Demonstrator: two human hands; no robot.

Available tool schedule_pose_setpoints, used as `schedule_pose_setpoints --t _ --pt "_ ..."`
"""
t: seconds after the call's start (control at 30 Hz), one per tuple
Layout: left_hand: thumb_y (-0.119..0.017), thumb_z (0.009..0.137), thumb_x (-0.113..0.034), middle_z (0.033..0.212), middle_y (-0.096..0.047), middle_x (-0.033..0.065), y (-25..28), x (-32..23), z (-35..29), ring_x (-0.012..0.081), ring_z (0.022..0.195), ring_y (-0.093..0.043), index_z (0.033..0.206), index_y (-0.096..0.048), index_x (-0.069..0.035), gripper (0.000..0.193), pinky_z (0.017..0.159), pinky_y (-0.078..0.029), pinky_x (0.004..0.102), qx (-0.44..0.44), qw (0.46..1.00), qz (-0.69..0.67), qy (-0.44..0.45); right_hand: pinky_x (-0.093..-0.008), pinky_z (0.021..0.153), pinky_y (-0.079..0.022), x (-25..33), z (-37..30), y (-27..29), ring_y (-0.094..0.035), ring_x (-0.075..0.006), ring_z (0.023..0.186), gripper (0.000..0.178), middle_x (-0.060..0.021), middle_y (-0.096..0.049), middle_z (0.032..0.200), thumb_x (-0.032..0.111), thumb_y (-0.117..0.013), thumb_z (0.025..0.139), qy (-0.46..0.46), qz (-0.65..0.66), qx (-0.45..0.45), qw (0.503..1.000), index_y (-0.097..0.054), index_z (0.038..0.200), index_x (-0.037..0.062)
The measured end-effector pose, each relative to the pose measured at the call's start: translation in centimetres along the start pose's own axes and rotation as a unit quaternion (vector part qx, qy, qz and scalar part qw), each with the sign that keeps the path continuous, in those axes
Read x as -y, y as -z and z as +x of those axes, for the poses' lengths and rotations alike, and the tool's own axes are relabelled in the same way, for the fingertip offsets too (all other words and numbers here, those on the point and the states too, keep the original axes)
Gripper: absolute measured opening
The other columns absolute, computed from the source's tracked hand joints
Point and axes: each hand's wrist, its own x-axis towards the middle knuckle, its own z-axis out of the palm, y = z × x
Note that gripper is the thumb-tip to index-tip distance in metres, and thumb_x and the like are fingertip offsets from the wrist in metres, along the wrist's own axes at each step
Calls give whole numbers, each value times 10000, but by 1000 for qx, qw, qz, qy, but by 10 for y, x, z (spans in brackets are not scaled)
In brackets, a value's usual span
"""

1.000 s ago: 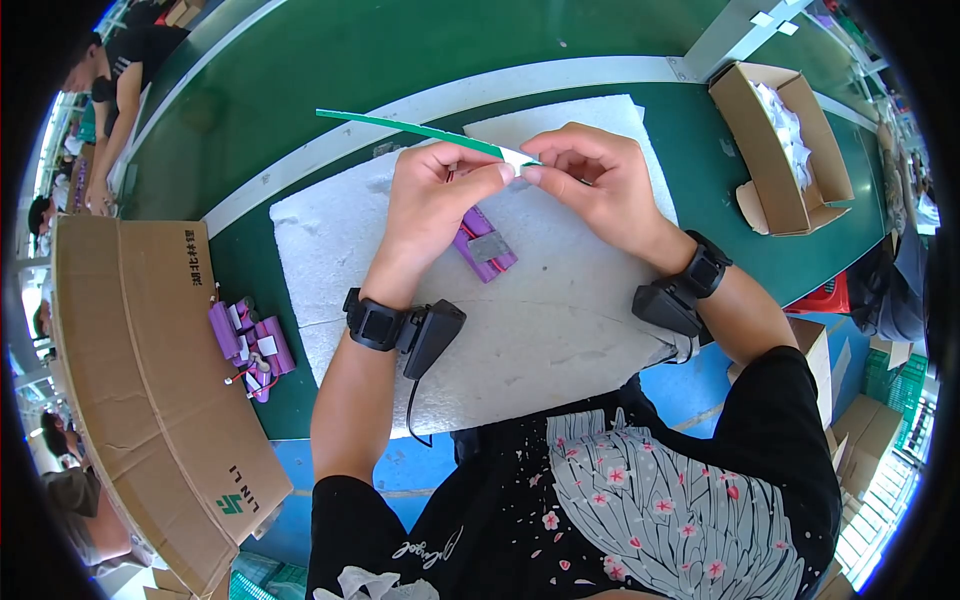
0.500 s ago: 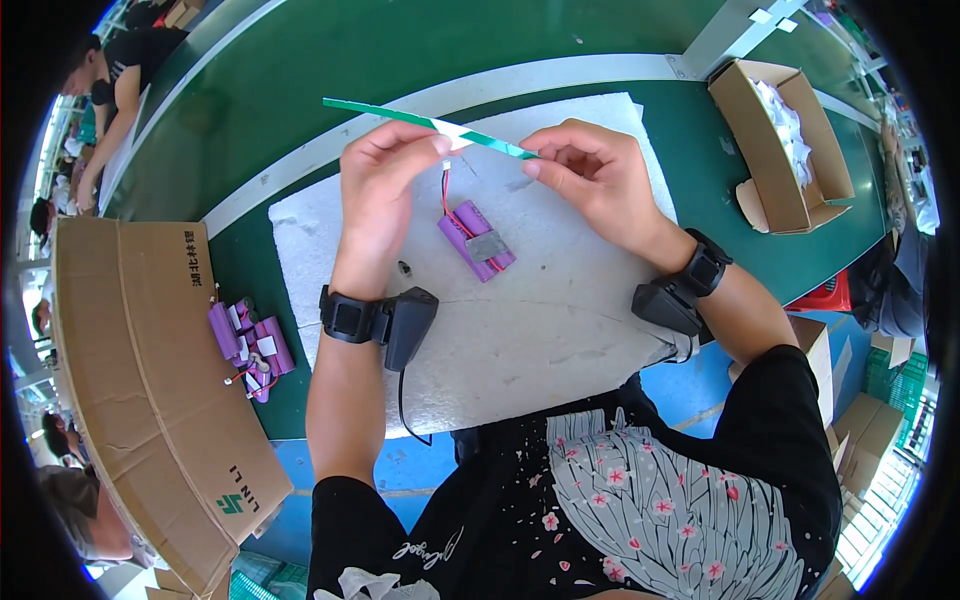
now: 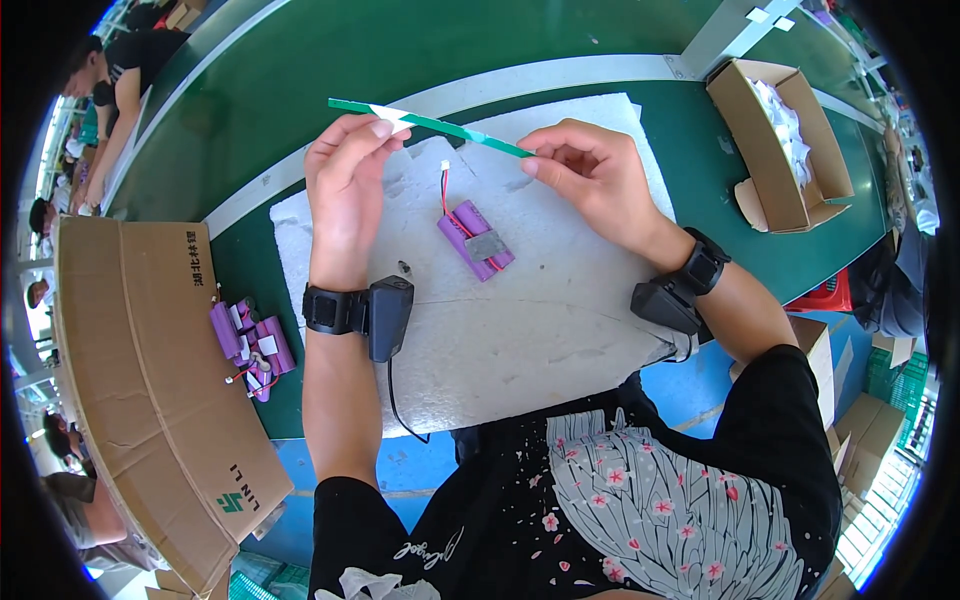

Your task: The person picks up a green strip and a white sticker, then wraps the sticker around the strip before placing it on the table.

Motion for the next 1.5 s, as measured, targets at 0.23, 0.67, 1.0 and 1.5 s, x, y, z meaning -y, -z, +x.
schedule_pose_setpoints --t 0.23,0.67,1.0,1.5 --pt "-573 777 -70 804 -630 120 -4 3 -2 188 748 -587 836 -610 37 127 741 -439 291 24 999 -8 25 -177 610 -431 -2 0 0 -524 -53 700 150 -17 -585 791 4 -608 810 -10 20 -1 1000 -607 960 2" --pt "-573 787 -41 807 -630 129 -9 8 -2 196 744 -587 879 -618 52 138 749 -448 303 43 996 -44 63 -174 595 -426 -2 1 0 -527 -54 688 148 -17 -588 789 7 -610 810 4 26 -6 1000 -607 957 3" --pt "-579 788 -58 816 -636 141 -10 7 -3 203 755 -603 890 -623 62 163 752 -456 308 17 996 -24 88 -166 540 -391 -2 0 0 -496 -42 631 141 -13 -582 776 15 -614 807 0 31 -17 999 -614 948 4" --pt "-606 772 -75 762 -656 99 -41 14 -18 123 725 -597 830 -650 49 143 687 -445 236 78 982 150 85 -164 564 -405 -1 0 1 -508 -35 665 133 -14 -585 792 -4 -611 803 3 11 1 1000 -615 935 -2"
